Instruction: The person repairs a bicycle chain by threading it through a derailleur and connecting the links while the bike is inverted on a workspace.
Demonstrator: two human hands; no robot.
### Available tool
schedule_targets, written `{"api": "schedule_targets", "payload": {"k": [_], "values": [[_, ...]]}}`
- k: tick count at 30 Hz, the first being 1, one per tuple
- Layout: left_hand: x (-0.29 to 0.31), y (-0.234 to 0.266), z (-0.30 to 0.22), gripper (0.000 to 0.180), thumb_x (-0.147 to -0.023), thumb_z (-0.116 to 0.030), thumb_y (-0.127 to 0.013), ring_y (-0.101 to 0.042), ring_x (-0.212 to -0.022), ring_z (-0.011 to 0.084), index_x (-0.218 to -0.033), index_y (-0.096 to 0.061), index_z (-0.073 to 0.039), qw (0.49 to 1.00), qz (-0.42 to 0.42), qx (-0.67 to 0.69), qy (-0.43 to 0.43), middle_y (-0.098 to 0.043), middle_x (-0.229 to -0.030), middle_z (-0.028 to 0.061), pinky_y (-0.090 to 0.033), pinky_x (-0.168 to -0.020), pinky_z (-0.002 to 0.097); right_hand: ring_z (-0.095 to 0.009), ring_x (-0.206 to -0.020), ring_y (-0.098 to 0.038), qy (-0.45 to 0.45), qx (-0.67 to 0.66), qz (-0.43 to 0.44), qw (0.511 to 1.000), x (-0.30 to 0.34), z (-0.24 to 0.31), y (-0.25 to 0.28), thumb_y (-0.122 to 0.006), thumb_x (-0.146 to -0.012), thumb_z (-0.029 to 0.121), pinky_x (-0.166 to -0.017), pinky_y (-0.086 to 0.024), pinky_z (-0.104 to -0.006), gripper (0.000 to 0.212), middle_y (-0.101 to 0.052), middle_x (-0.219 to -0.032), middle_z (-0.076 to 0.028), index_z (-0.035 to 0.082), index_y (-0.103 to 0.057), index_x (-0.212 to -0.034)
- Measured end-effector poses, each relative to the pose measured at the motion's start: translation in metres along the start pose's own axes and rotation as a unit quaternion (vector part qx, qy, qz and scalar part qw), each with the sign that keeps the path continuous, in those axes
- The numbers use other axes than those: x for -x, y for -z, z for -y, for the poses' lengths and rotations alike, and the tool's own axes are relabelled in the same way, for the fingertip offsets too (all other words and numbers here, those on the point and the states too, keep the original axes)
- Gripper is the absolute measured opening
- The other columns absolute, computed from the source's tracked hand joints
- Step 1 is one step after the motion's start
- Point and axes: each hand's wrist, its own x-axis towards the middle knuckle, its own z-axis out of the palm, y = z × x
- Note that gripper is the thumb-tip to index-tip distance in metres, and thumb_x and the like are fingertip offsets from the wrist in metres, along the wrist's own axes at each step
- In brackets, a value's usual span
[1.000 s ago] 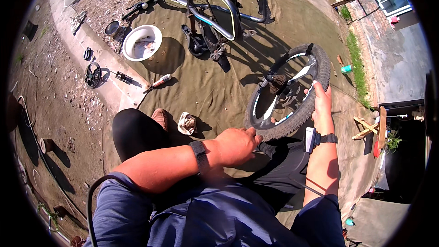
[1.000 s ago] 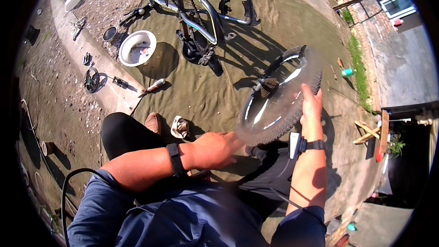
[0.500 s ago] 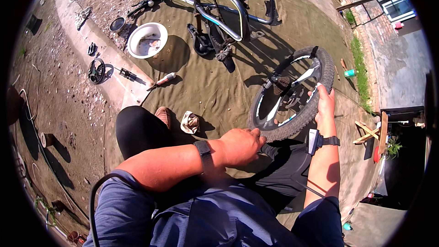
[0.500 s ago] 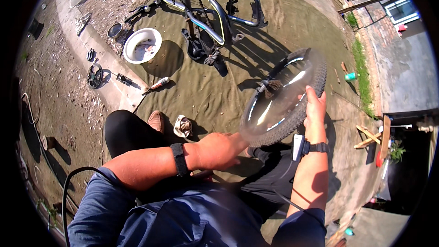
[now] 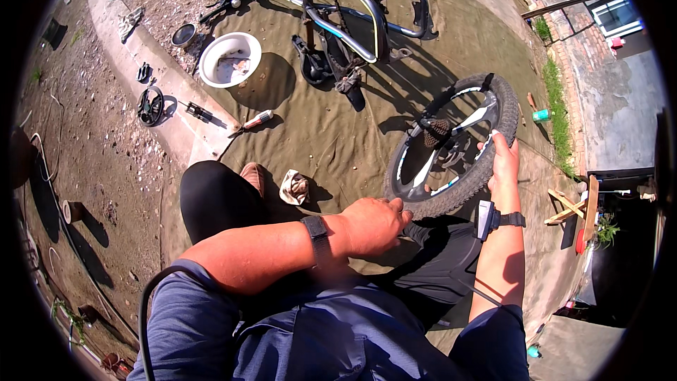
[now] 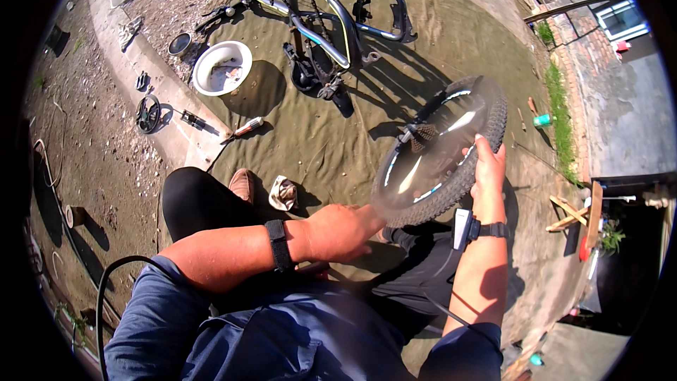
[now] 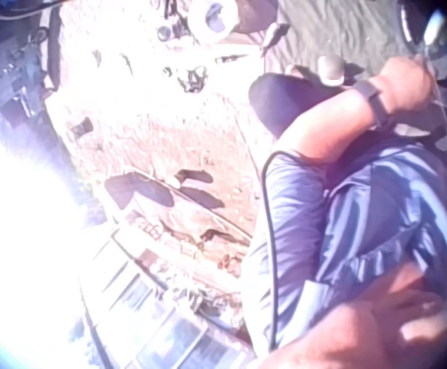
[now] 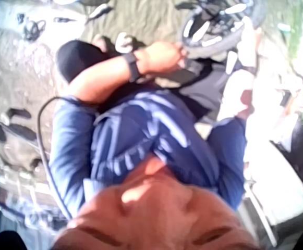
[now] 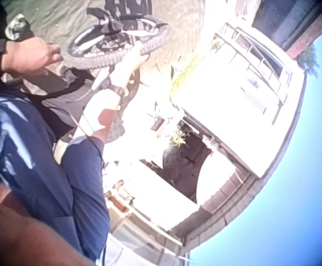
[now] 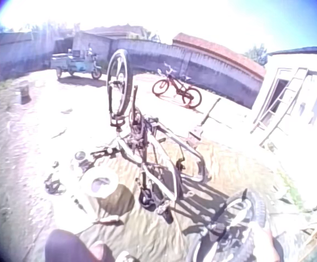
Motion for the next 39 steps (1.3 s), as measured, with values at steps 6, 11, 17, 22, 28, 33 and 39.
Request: {"api": "schedule_targets", "payload": {"k": [6, 11, 17, 22, 28, 33, 39], "values": [[-0.0003, -0.0009, -0.0011, 0.046, -0.084, -0.028, -0.073, -0.067, -0.099, 0.0374, -0.117, -0.060, 0.000, 1.000, -0.005, -0.002, 0.002, -0.062, -0.108, 0.0208, -0.055, -0.083, 0.0462, -0.020, -0.068, -0.069, -0.004, 0.005, 0.004, 1.000, 0.0017, 0.0026, -0.0022, -0.069, -0.092, 0.023, -0.051, -0.055, -0.0339, 0.032, -0.062, -0.086, -0.006, 0.007, -0.055, -0.116], [0.0000, -0.0001, -0.0011, 0.047, -0.084, -0.029, -0.074, -0.067, -0.100, 0.0373, -0.117, -0.060, 0.000, 1.000, -0.001, -0.006, 0.002, -0.062, -0.108, 0.0211, -0.056, -0.083, 0.0461, -0.019, -0.068, -0.069, -0.006, 0.004, 0.006, 1.000, 0.0024, 0.0034, -0.0038, -0.068, -0.092, 0.023, -0.051, -0.055, -0.0340, 0.031, -0.063, -0.086, -0.006, 0.007, -0.055, -0.115], [0.0001, 0.0010, -0.0017, 0.047, -0.084, -0.029, -0.074, -0.067, -0.101, 0.0370, -0.117, -0.060, 0.000, 1.000, 0.006, -0.006, 0.004, -0.062, -0.109, 0.0211, -0.056, -0.084, 0.0460, -0.020, -0.068, -0.069, -0.006, 0.003, -0.001, 1.000, 0.0042, 0.0050, -0.0051, -0.069, -0.092, 0.023, -0.051, -0.054, -0.0336, 0.031, -0.062, -0.086, -0.006, 0.007, -0.055, -0.115], [0.0005, -0.0001, -0.0015, 0.046, -0.084, -0.029, -0.073, -0.066, -0.102, 0.0368, -0.117, -0.060, 0.000, 1.000, 0.005, -0.009, 0.003, -0.062, -0.109, 0.0210, -0.055, -0.085, 0.0458, -0.020, -0.068, -0.069, -0.001, 0.001, 0.003, 1.000, 0.0016, 0.0017, -0.0031, -0.068, -0.092, 0.023, -0.050, -0.054, -0.0335, 0.032, -0.062, -0.086, -0.006, 0.008, -0.055, -0.116], [0.0008, 0.0022, -0.0026, 0.047, -0.084, -0.028, -0.073, -0.066, -0.102, 0.0370, -0.119, -0.060, 0.000, 1.000, 0.014, -0.004, 0.009, -0.062, -0.110, 0.0212, -0.055, -0.085, 0.0453, -0.020, -0.068, -0.069, -0.008, -0.004, 0.005, 1.000, -0.0007, 0.0005, -0.0014, -0.069, -0.091, 0.023, -0.050, -0.054, -0.0342, 0.033, -0.062, -0.088, -0.006, 0.008, -0.054, -0.116], [0.0007, 0.0006, -0.0020, 0.047, -0.084, -0.028, -0.073, -0.066, -0.102, 0.0369, -0.119, -0.060, 0.000, 1.000, 0.012, -0.007, 0.011, -0.062, -0.110, 0.0210, -0.056, -0.084, 0.0455, -0.020, -0.067, -0.069, -0.004, -0.004, 0.005, 1.000, 0.0000, 0.0013, -0.0024, -0.068, -0.093, 0.023, -0.049, -0.055, -0.0338, 0.032, -0.063, -0.085, -0.006, 0.008, -0.055, -0.116], [0.0003, -0.0003, -0.0010, 0.047, -0.084, -0.028, -0.074, -0.066, -0.102, 0.0371, -0.119, -0.060, 0.000, 1.000, 0.010, -0.002, 0.009, -0.062, -0.111, 0.0211, -0.056, -0.084, 0.0458, -0.020, -0.067, -0.069, -0.007, 0.001, 0.002, 1.000, 0.0018, 0.0032, -0.0042, -0.069, -0.092, 0.024, -0.049, -0.054, -0.0336, 0.032, -0.063, -0.084, -0.006, 0.008, -0.055, -0.116]]}}
